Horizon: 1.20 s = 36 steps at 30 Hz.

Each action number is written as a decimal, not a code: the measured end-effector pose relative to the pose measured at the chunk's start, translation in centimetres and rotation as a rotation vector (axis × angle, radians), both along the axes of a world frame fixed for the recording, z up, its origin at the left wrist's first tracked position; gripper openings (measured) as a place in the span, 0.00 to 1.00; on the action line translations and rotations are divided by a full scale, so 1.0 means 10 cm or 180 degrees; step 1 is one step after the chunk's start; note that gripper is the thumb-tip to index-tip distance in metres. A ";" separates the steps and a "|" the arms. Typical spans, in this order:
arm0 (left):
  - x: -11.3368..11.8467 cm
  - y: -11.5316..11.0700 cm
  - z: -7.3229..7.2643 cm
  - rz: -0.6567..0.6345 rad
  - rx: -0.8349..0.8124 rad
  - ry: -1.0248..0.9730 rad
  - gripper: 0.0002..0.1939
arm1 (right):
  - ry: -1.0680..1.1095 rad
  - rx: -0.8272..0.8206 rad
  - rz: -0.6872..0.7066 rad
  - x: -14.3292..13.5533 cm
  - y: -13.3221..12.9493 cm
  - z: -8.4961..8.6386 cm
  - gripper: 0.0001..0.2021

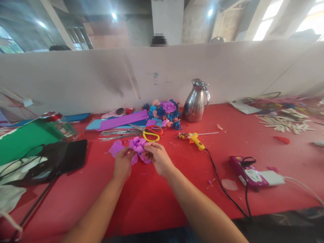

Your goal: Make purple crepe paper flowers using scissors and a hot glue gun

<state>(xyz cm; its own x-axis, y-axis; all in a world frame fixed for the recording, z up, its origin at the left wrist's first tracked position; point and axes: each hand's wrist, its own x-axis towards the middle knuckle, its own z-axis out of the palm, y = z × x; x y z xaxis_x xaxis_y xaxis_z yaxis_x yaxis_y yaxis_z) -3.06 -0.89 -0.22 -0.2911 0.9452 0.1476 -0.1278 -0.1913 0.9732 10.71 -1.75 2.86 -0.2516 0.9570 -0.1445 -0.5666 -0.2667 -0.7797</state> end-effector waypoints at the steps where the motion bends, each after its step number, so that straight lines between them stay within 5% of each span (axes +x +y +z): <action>1: 0.00 0.00 -0.01 0.0001 0.0031 -0.0013 0.06 | 0.0073 0.0002 0.0030 0.01 0.00 0.00 0.11; 16: 0.05 -0.03 0.02 -0.0174 0.0106 -0.0467 0.10 | -0.0041 0.0418 -0.0562 0.01 -0.01 0.03 0.07; 22: 0.04 0.00 -0.01 0.0125 -0.0033 -0.0532 0.08 | -0.0482 0.0521 -0.1395 0.00 -0.06 0.04 0.05; 29: 0.03 -0.02 0.01 0.0130 0.0015 -0.0379 0.08 | -0.0470 0.0001 -0.0247 -0.12 -0.14 0.03 0.18; 36: 0.05 -0.03 0.03 0.0256 -0.0071 -0.0310 0.06 | 0.0034 0.0029 -0.0178 -0.18 -0.16 -0.03 0.15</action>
<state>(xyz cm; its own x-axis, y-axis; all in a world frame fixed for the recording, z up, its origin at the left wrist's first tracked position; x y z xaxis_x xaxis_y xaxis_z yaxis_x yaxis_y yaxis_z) -2.59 -1.21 0.03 -0.3780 0.9210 0.0940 -0.2071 -0.1831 0.9610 8.90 -3.30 2.53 -0.1992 0.9709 -0.1333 -0.5887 -0.2273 -0.7757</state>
